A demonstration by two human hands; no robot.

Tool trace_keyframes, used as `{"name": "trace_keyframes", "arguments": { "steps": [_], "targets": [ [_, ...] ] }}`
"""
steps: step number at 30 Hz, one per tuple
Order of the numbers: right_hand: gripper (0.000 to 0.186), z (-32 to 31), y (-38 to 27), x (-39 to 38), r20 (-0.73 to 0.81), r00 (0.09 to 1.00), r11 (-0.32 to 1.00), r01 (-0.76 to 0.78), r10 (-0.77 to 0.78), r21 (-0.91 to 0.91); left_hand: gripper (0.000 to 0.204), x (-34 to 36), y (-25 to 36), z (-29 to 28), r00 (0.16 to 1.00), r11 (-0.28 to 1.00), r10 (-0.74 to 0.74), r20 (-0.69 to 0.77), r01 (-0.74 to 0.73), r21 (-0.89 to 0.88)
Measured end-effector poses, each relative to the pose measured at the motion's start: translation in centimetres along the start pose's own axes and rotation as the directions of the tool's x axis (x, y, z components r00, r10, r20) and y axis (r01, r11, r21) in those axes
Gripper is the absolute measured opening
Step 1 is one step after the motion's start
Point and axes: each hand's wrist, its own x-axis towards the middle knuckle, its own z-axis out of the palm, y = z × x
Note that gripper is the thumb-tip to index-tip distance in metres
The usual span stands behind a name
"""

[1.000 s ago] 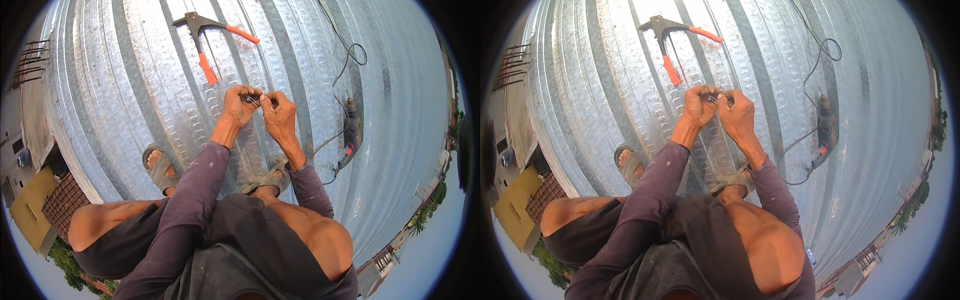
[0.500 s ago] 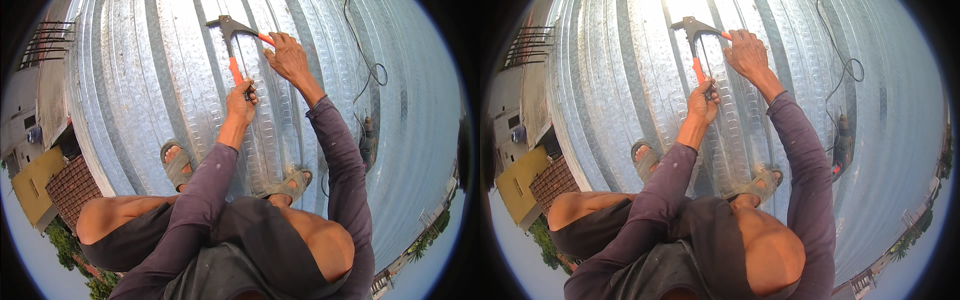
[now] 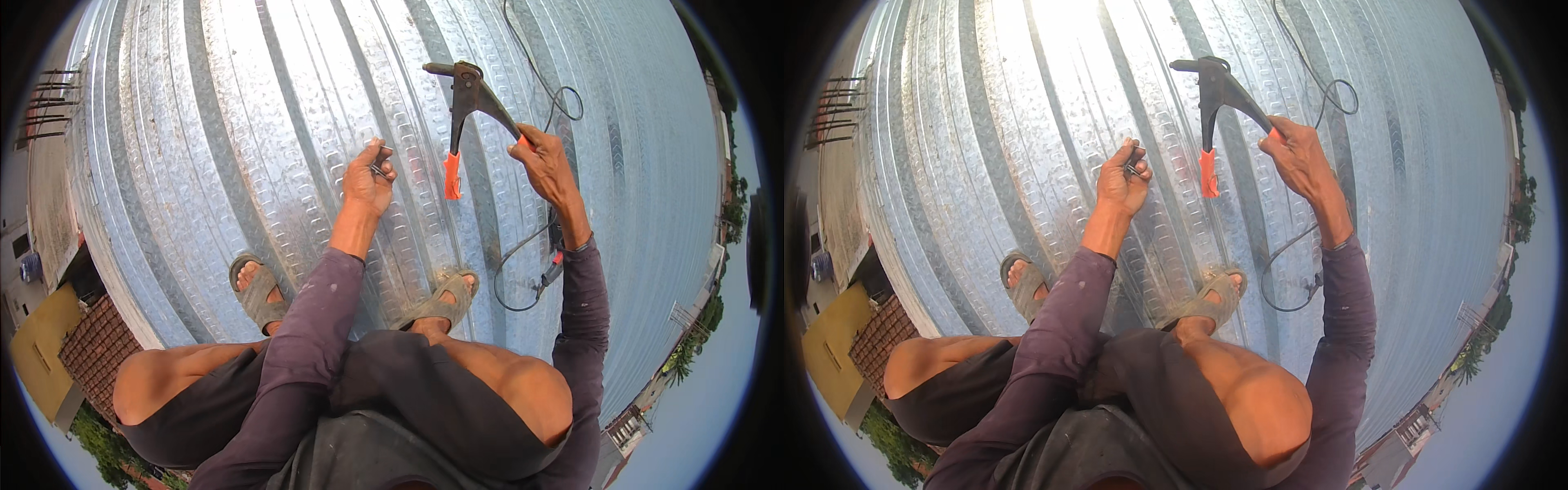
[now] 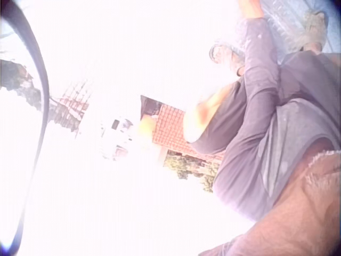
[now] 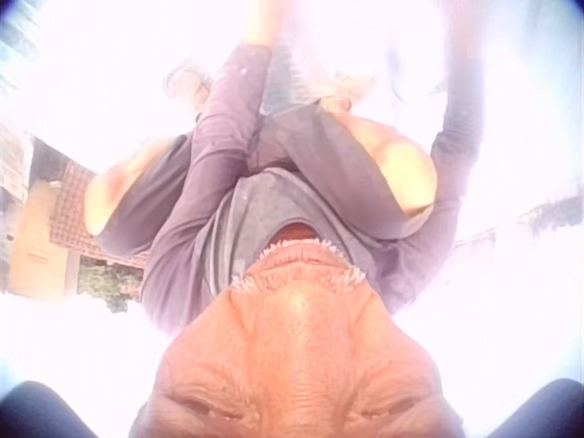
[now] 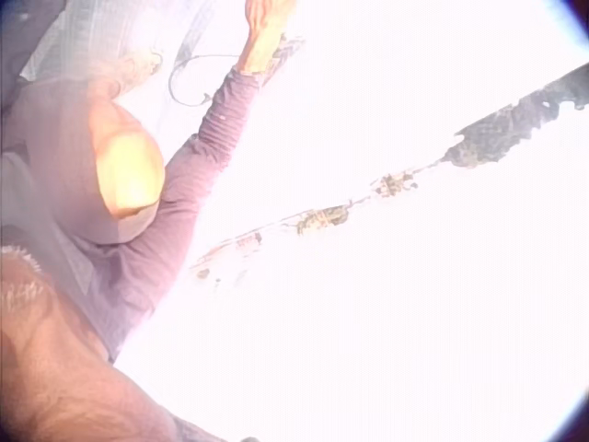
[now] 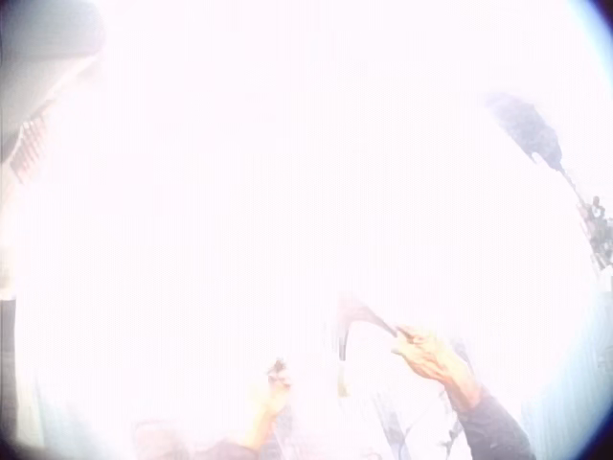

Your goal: The person secures a corrugated metal roof sheet using a corded drill and a crimping tool. They drill pilot holes, insert fasteners, and crimp them to hold the sheet in place on the roof structure.

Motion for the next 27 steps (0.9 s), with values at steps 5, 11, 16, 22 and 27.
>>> {"name": "trace_keyframes", "arguments": {
  "steps": [5, 11, 16, 22, 27],
  "targets": [
    [0.046, 0.8, 2.6, -12.2, 0.084, 0.984, 0.985, -0.161, 0.156, 0.060, 0.016, -1.3, -6.1, 1.2, 0.986, 0.986, -0.167, 0.008, 0.166, 0.030],
    [0.040, 2.5, 3.1, -16.5, 0.092, 0.965, 0.969, -0.248, 0.247, -0.003, 0.015, -3.0, -10.7, 0.6, 0.965, 0.965, -0.261, 0.017, 0.261, 0.010],
    [0.040, 2.6, 4.6, -18.0, 0.088, 0.956, 0.959, -0.282, 0.280, 0.010, 0.016, -3.4, -11.5, 1.0, 0.966, 0.966, -0.258, -0.018, 0.258, 0.028],
    [0.039, 2.8, 4.5, -18.6, 0.052, 0.962, 0.962, -0.271, 0.270, 0.023, 0.019, -3.6, -12.0, 1.7, 0.972, 0.971, -0.235, -0.011, 0.235, 0.035],
    [0.039, 3.0, 4.6, -19.1, 0.039, 0.967, 0.967, -0.254, 0.253, 0.021, 0.018, -3.5, -12.3, 1.7, 0.970, 0.969, -0.243, -0.031, 0.244, 0.035]
  ]
}}
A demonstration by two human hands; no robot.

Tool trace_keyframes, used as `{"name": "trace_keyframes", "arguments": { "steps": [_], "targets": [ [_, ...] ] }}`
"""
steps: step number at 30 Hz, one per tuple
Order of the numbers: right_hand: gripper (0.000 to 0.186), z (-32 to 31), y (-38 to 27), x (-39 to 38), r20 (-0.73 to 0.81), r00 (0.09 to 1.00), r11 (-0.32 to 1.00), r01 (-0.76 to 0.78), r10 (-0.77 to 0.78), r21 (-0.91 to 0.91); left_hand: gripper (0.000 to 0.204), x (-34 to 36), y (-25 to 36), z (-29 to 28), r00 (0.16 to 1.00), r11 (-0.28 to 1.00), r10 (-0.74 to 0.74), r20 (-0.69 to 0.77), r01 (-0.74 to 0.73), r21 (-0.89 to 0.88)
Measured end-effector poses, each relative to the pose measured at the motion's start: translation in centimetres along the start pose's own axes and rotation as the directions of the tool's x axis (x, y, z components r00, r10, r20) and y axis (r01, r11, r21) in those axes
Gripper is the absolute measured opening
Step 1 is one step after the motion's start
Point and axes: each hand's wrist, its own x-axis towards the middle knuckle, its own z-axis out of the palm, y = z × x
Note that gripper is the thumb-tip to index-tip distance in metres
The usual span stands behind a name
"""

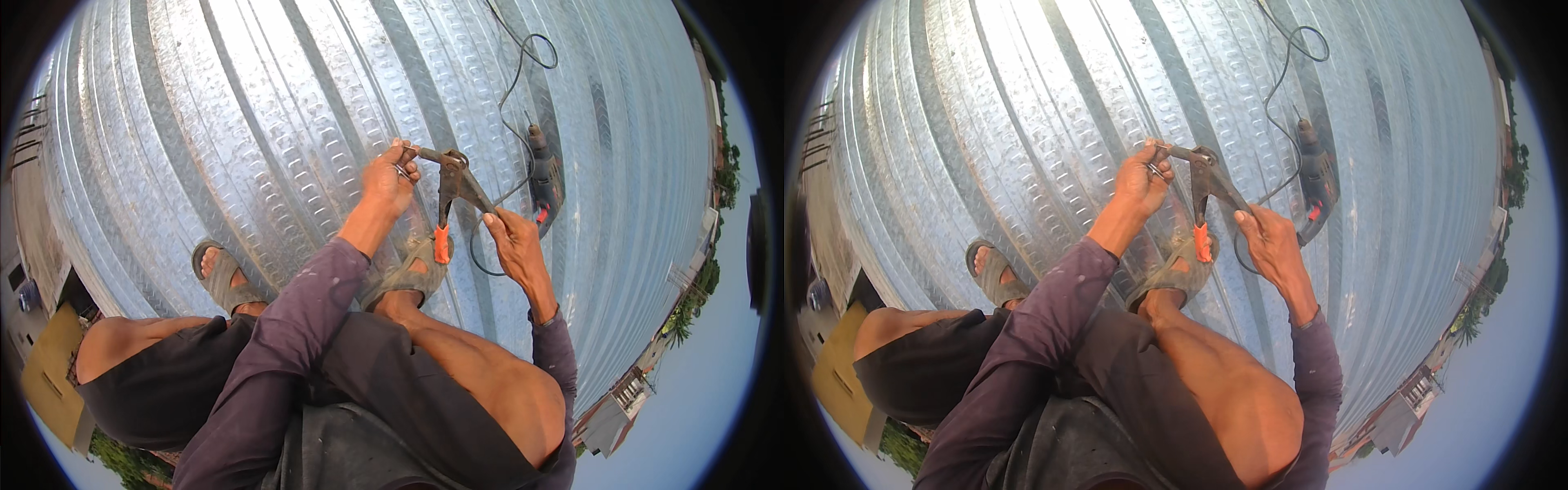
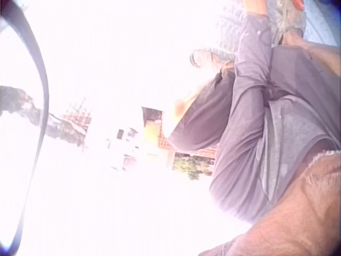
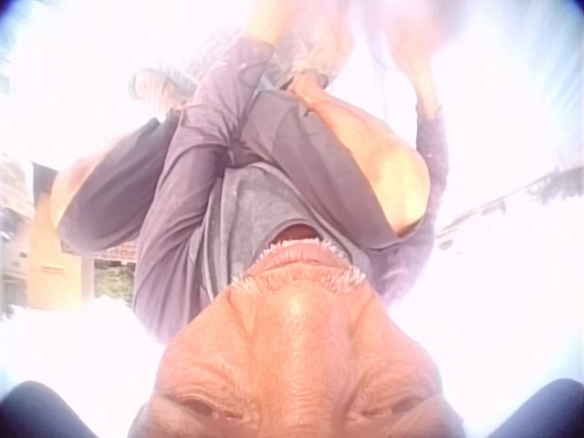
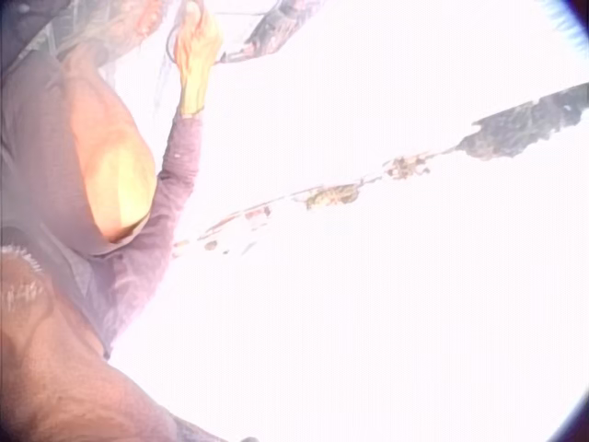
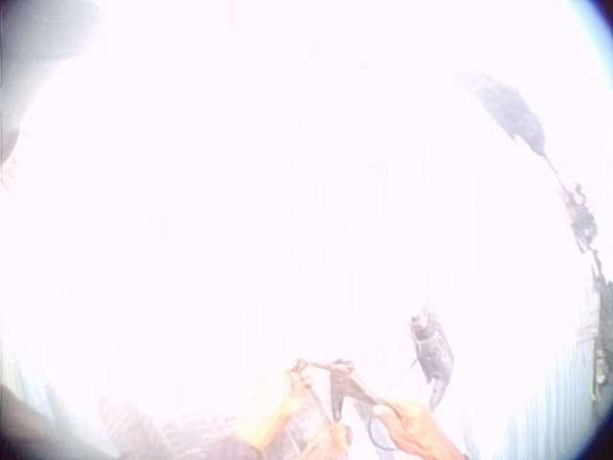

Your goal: The person secures a corrugated metal roof sheet using a corded drill and a crimping tool. They drill pilot holes, insert fasteners, and crimp them to hold the sheet in place on the roof structure.

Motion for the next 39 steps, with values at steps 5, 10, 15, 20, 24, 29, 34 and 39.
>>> {"name": "trace_keyframes", "arguments": {
  "steps": [5, 10, 15, 20, 24, 29, 34, 39],
  "targets": [
    [0.040, -0.1, 0.6, 0.0, -0.009, 0.999, 0.999, -0.046, 0.046, 0.028, 0.017, -0.3, -0.3, 0.6, 1.000, 1.000, 0.018, 0.002, -0.018, -0.001],
    [0.034, -0.7, 0.2, -0.6, -0.007, 0.992, 0.978, 0.119, -0.122, -0.170, 0.020, -1.1, -0.9, 0.4, 0.999, 0.970, -0.034, -0.036, 0.042, 0.238],
    [0.026, 2.5, -0.9, -3.2, 0.171, 0.982, 0.964, 0.117, -0.077, -0.238, 0.024, -1.4, -4.6, -4.4, 0.932, 0.952, -0.223, -0.286, 0.271, 0.139],
    [0.031, 6.4, 0.2, -5.0, 0.175, 0.985, 0.937, 0.060, 0.001, -0.344, 0.025, -0.3, -5.8, -4.8, 0.903, 0.926, -0.196, -0.381, 0.298, 0.230],
    [0.031, 7.7, 0.1, -4.4, 0.141, 0.989, 0.936, 0.088, -0.042, -0.341, 0.025, 0.6, -6.0, -5.2, 0.891, 0.911, -0.102, -0.441, 0.262, 0.318],
    [0.030, 8.8, 0.7, -4.2, 0.115, 0.993, 0.921, 0.077, -0.035, -0.382, 0.025, 0.9, -6.3, -4.7, 0.869, 0.916, -0.086, -0.487, 0.261, 0.304],
    [0.028, 9.0, 0.2, -3.6, 0.112, 0.993, 0.913, 0.068, -0.025, -0.402, 0.025, 1.3, -6.0, -4.7, 0.863, 0.884, -0.092, -0.496, 0.300, 0.359],
    [0.029, 9.1, -0.7, -3.0, 0.121, 0.993, 0.912, 0.041, 0.009, -0.407, 0.029, 1.5, -6.0, -5.0, 0.833, 0.869, -0.089, -0.545, 0.332, 0.366]
  ]
}}
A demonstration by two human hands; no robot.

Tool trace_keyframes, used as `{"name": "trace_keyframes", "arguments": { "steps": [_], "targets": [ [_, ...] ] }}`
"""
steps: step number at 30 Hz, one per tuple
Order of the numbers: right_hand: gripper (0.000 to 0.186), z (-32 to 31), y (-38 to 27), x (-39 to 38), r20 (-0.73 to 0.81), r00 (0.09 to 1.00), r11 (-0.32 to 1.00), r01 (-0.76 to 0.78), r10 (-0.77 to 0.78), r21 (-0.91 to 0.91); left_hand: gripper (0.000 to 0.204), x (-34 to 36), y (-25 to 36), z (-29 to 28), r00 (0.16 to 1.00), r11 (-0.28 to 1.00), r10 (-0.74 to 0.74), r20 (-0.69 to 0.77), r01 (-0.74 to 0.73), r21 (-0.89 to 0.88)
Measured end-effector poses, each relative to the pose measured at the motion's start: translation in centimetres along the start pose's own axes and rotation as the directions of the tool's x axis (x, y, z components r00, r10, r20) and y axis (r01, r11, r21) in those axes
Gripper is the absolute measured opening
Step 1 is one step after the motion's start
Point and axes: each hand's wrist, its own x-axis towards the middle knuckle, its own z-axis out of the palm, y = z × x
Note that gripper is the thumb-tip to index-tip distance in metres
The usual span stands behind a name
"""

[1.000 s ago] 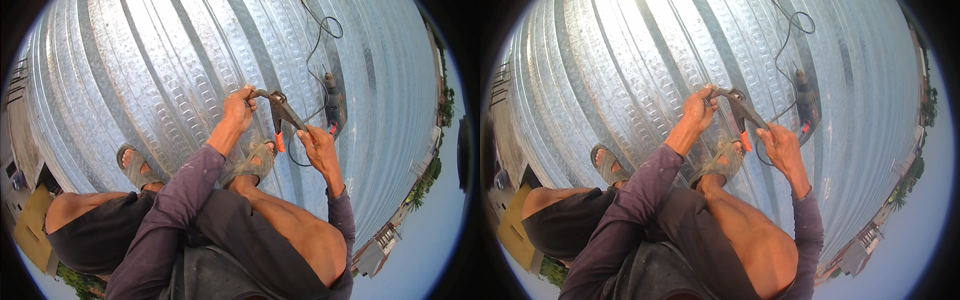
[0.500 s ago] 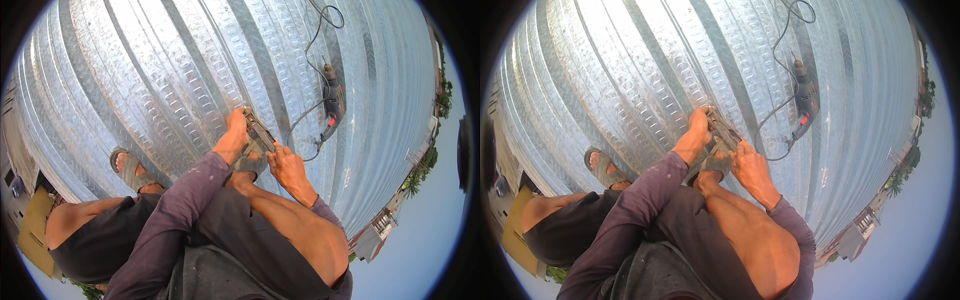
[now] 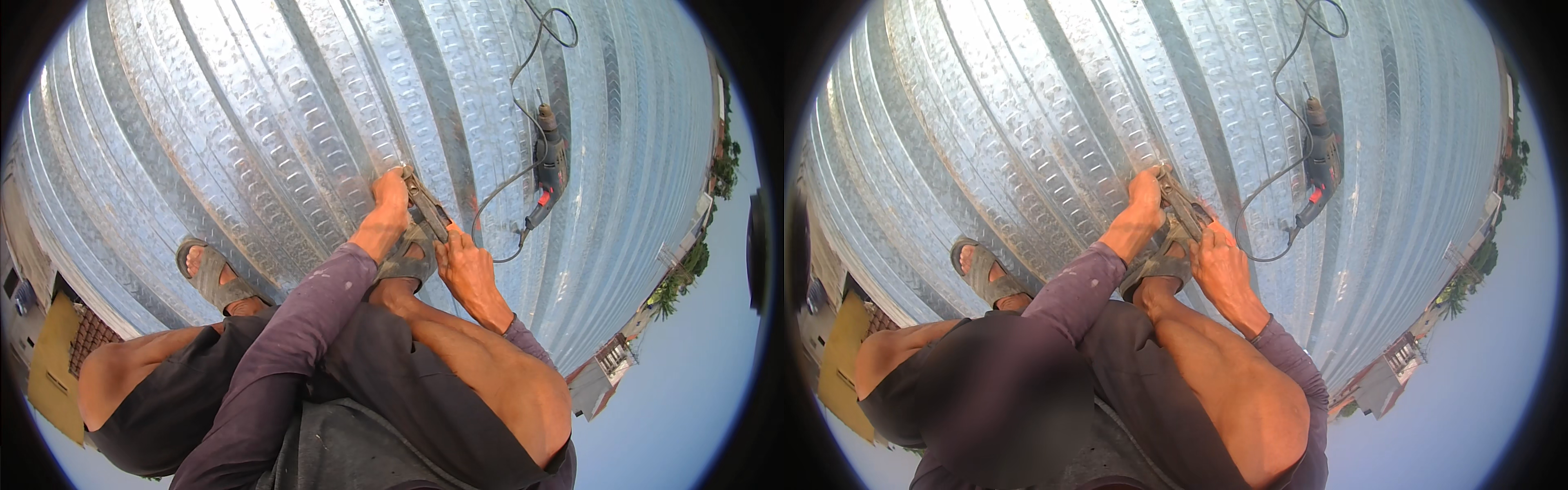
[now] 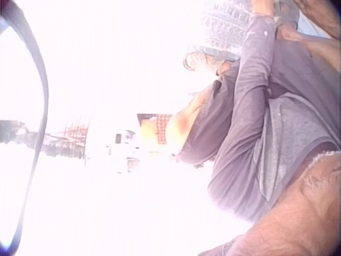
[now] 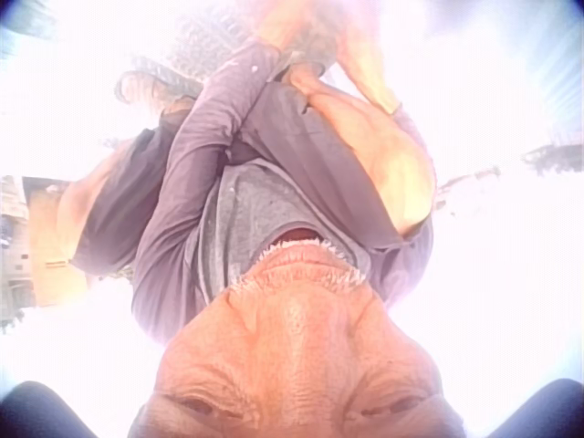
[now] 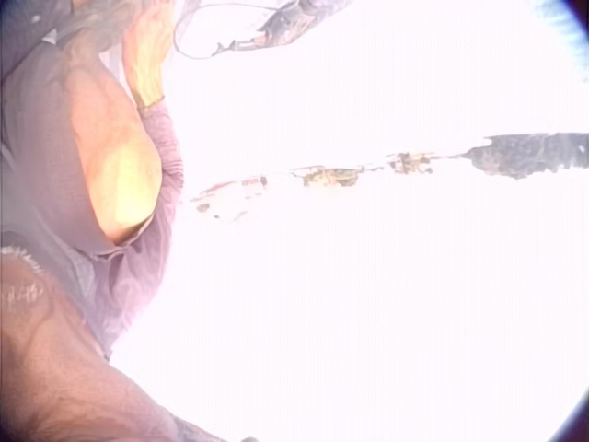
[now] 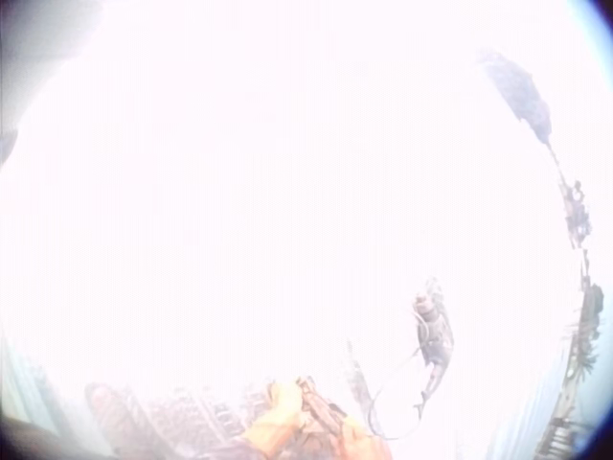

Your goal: The person secures a corrugated metal roof sheet using a corded drill and a crimping tool. They drill pilot holes, insert fasteners, and crimp them to hold the sheet in place on the roof structure.

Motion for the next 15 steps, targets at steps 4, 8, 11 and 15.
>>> {"name": "trace_keyframes", "arguments": {
  "steps": [4, 8, 11, 15],
  "targets": [
    [0.031, -1.2, -1.3, 1.7, 0.098, 0.995, 1.000, -0.015, 0.014, 0.016, 0.041, -4.1, -2.2, 0.1, 0.983, 0.994, -0.093, -0.158, 0.081, -0.077],
    [0.033, -2.0, -1.5, 3.2, 0.146, 0.989, 1.000, -0.018, 0.015, 0.019, 0.054, -4.4, -6.3, -1.6, 1.000, 0.993, -0.006, 0.019, 0.008, -0.118],
    [0.033, -0.9, -2.3, 2.3, 0.140, 0.990, 0.999, -0.028, 0.025, 0.018, 0.063, -5.4, -4.5, -2.3, 0.968, 0.987, 0.157, 0.197, -0.160, 0.000],
    [0.039, 2.0, -1.6, 1.2, 0.110, 0.987, 0.993, -0.118, 0.121, -0.027, 0.063, -5.9, -2.7, -1.4, 0.923, 0.921, 0.154, 0.353, -0.264, 0.287]
  ]
}}
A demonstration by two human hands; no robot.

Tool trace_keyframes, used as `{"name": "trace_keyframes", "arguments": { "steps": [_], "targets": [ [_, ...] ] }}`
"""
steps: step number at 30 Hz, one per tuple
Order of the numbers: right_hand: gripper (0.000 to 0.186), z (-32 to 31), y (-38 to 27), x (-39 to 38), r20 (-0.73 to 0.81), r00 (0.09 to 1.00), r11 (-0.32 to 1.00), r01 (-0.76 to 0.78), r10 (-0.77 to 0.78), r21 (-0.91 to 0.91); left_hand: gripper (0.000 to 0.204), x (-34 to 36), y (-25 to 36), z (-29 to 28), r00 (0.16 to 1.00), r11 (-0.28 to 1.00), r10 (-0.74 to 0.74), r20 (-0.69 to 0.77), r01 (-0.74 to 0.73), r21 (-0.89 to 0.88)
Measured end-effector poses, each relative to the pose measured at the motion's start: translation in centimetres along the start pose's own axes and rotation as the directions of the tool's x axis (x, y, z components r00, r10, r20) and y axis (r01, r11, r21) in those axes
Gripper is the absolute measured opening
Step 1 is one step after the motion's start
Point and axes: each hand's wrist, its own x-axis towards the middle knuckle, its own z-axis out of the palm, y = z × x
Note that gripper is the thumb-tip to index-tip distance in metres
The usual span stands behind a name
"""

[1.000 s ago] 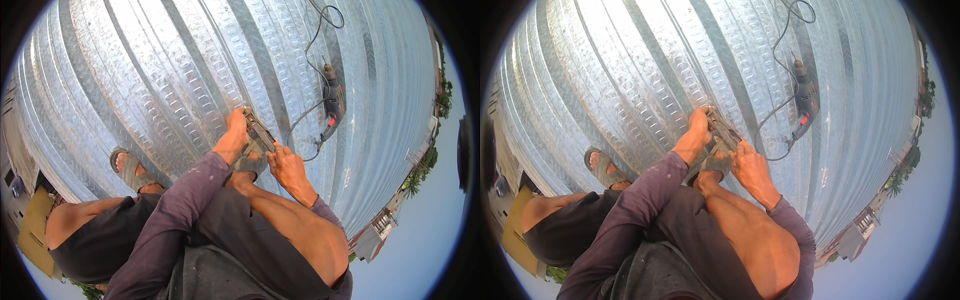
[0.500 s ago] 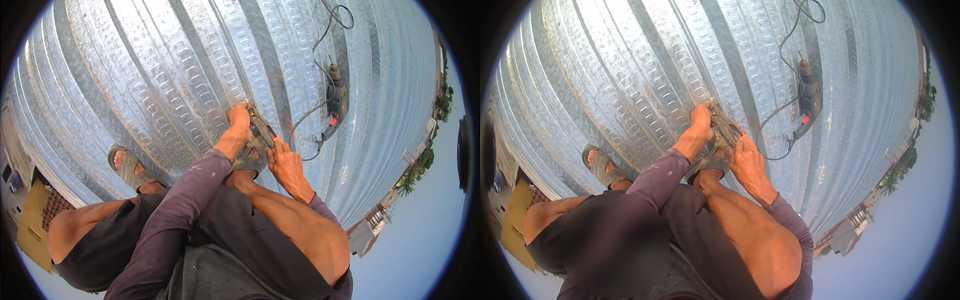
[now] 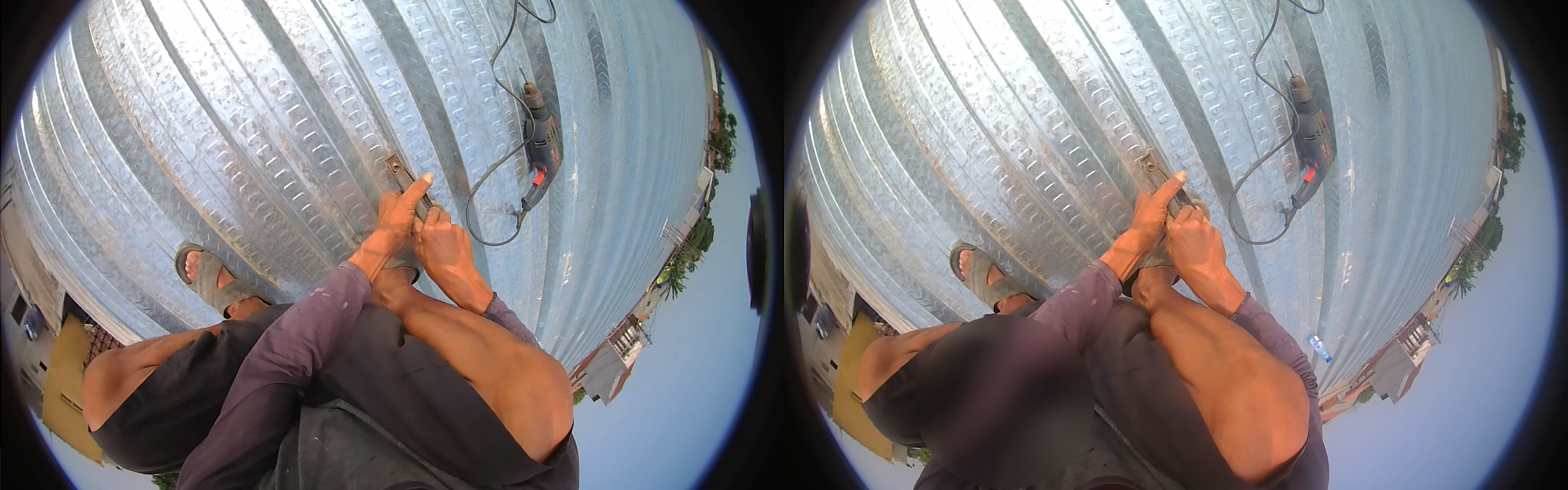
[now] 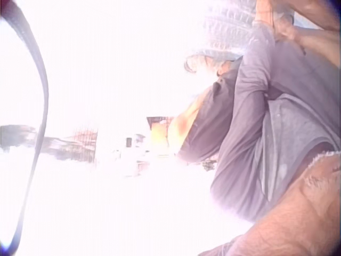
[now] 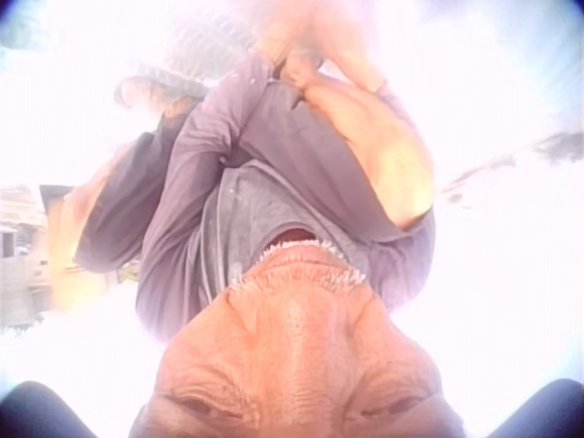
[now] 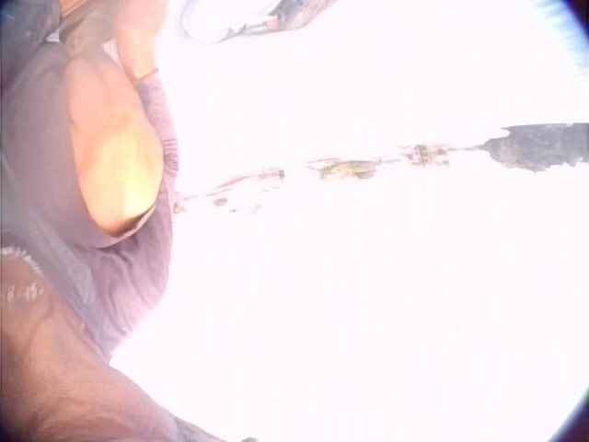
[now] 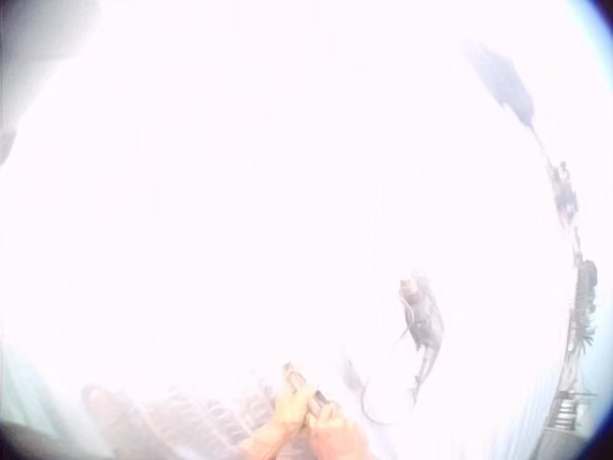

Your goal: The person secures a corrugated metal roof sheet using a corded drill and a crimping tool. They drill pilot holes, insert fasteners, and crimp them to hold the sheet in place on the roof structure.

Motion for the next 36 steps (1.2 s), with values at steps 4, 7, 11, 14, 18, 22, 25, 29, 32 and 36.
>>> {"name": "trace_keyframes", "arguments": {
  "steps": [4, 7, 11, 14, 18, 22, 25, 29, 32, 36],
  "targets": [
    [0.068, -2.7, 1.1, 0.6, 0.017, 1.000, 0.984, -0.018, 0.015, 0.180, 0.072, 2.3, 0.0, -0.5, 0.992, 0.994, 0.019, -0.122, -0.005, 0.114],
    [0.090, -0.8, 4.6, 0.6, 0.007, 0.999, 0.966, -0.033, 0.032, 0.255, 0.078, 2.2, -0.2, 0.4, 0.971, 0.969, 0.093, -0.220, -0.037, 0.245],
    [0.100, 1.1, 7.8, 2.3, 0.261, 0.965, 0.875, -0.111, -0.018, 0.471, 0.084, 2.0, -0.5, 0.9, 0.964, 0.946, 0.198, -0.176, -0.142, 0.291],
    [0.103, -0.4, 7.8, 2.8, 0.328, 0.944, 0.838, -0.166, -0.016, 0.519, 0.084, 2.1, -1.0, 0.5, 0.976, 0.957, 0.146, -0.161, -0.098, 0.271],
    [0.100, 1.9, 8.7, 1.4, 0.202, 0.978, 0.802, -0.073, -0.060, 0.592, 0.082, 1.9, -1.4, 0.9, 0.968, 0.982, 0.164, -0.192, -0.141, 0.127],
    [0.087, 2.1, 9.0, 1.8, 0.122, 0.983, 0.792, 0.033, -0.135, 0.610, 0.076, 2.1, -1.3, 0.2, 0.980, 0.998, -0.009, -0.199, 0.021, 0.058],
    [0.075, 1.6, 9.2, 1.9, 0.293, 0.952, 0.796, -0.113, -0.083, 0.594, 0.068, -0.9, 0.4, 1.2, 0.998, 0.980, -0.006, -0.056, 0.017, 0.198],
    [0.065, 1.5, 8.9, 2.3, 0.335, 0.942, 0.778, -0.196, -0.020, 0.597, 0.058, -0.7, 0.1, 1.7, 0.996, 0.959, -0.063, 0.055, 0.045, 0.278],
    [0.062, 0.7, 6.3, 1.0, 0.179, 0.984, 0.779, -0.132, 0.026, 0.613, 0.057, -0.1, -0.9, 1.4, 0.999, 0.975, -0.042, -0.015, 0.044, 0.217],
    [0.053, 5.0, 7.5, -0.8, -0.061, 0.994, 0.874, -0.048, 0.089, 0.484, 0.054, 0.6, -1.7, 1.5, 1.000, 0.974, 0.003, -0.002, -0.003, 0.228]
  ]
}}
